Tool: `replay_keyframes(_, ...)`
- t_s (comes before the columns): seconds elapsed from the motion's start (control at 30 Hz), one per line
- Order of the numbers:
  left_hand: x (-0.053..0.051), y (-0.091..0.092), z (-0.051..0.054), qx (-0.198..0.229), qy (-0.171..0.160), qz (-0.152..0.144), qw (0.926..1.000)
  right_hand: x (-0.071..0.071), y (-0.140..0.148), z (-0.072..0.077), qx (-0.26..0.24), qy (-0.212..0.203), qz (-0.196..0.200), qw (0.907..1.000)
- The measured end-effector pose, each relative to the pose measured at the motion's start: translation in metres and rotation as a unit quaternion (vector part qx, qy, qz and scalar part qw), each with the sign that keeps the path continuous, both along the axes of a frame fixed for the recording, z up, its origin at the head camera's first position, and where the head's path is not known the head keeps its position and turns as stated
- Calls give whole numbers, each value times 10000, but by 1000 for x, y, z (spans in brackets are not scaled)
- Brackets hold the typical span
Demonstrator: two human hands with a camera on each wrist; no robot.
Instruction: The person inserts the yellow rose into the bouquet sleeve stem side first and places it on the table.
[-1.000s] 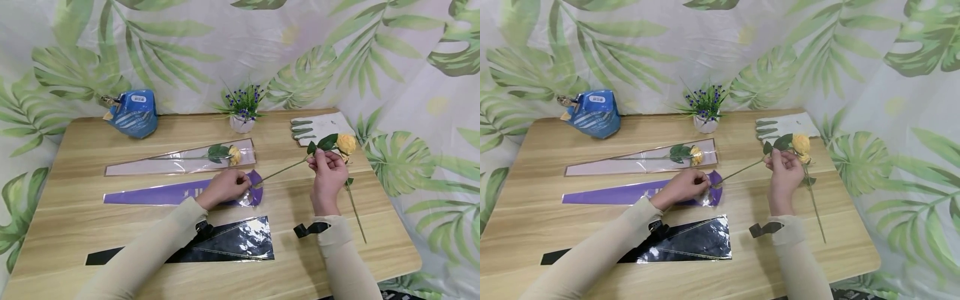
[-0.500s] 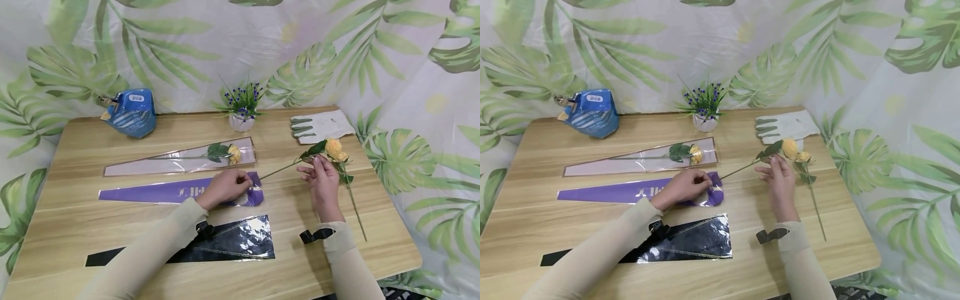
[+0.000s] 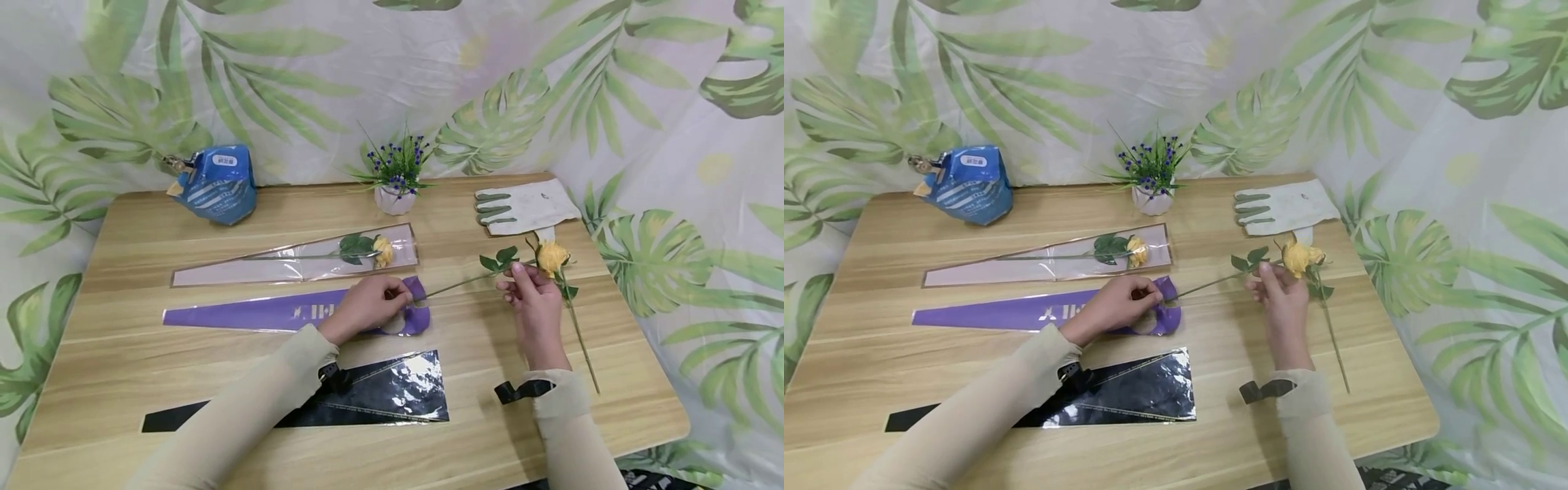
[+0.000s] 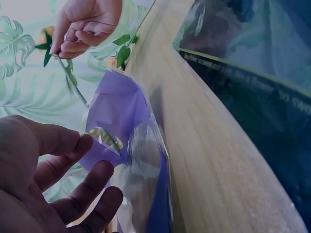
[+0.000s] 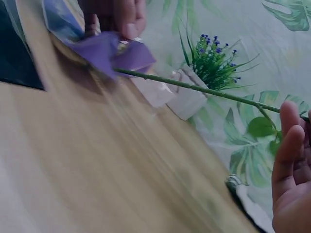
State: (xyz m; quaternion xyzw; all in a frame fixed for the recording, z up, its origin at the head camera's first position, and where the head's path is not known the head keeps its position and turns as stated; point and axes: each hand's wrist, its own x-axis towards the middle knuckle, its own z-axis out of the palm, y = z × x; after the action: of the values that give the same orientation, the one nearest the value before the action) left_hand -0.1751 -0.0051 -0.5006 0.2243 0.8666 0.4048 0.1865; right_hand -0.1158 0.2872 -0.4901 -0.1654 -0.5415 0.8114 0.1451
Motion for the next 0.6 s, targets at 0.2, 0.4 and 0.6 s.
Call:
replay_keyframes(0.2,0,1,2,305,-45,4,9995,7,-13,-8,-273,122,-359,9989)
replay_keyframes(0.4,0,1,5,563,-213,20,9982,11,-27,-15,-281,184,45,9994)
replay_keyframes(0.6,-1,1,5,592,-253,15,9979,15,-27,-17,-352,466,267,9979)
